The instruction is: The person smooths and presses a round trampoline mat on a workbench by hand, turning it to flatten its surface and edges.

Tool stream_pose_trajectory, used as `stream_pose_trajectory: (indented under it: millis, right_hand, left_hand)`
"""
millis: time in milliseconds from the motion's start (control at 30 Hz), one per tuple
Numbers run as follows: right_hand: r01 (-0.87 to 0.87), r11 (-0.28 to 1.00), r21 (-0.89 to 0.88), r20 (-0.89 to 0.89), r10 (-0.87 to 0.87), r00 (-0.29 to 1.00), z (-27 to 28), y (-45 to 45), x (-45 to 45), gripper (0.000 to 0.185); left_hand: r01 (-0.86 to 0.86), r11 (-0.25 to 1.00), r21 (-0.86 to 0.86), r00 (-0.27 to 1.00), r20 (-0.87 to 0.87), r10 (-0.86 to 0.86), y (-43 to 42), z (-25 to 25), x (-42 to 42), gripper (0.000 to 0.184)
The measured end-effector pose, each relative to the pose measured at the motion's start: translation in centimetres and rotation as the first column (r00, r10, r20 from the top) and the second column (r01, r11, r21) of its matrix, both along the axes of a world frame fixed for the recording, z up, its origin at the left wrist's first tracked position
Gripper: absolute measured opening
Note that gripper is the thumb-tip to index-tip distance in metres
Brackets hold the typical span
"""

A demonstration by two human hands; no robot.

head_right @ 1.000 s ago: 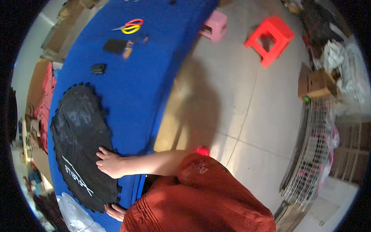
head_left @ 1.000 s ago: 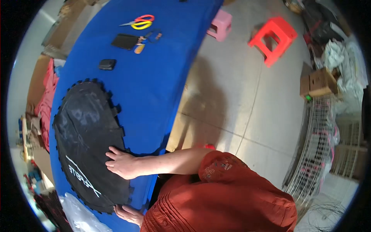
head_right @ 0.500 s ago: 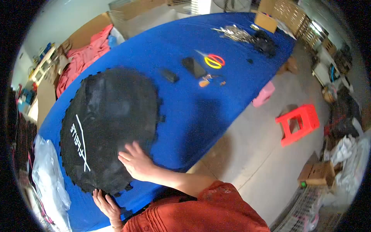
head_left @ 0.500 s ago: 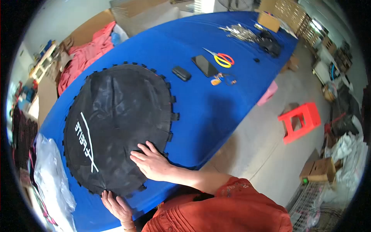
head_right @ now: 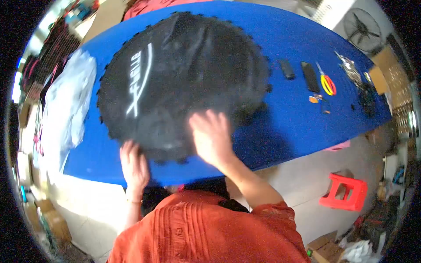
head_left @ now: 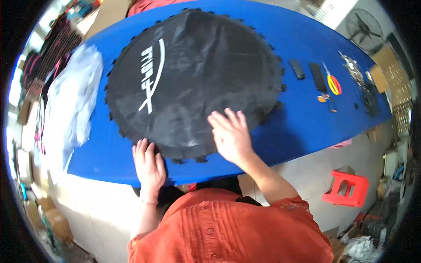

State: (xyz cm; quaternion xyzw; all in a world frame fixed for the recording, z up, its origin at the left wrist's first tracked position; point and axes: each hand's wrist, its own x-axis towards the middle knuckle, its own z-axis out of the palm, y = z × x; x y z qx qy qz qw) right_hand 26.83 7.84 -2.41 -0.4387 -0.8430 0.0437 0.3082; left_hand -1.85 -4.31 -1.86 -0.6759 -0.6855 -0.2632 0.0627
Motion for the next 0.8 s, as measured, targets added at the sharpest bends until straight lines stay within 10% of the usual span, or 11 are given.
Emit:
stream_pose_trajectory:
  millis: [800]
  right_hand:
    - [-0.383, 0.905, -0.187, 0.224, 0.419, 0.880, 5.2, -3.5, -10.3, 0.040]
  left_hand:
    - [-0.209, 0.977, -0.046, 0.971, 0.109, 0.213, 0.3, 0.8, -3.9, 0.063]
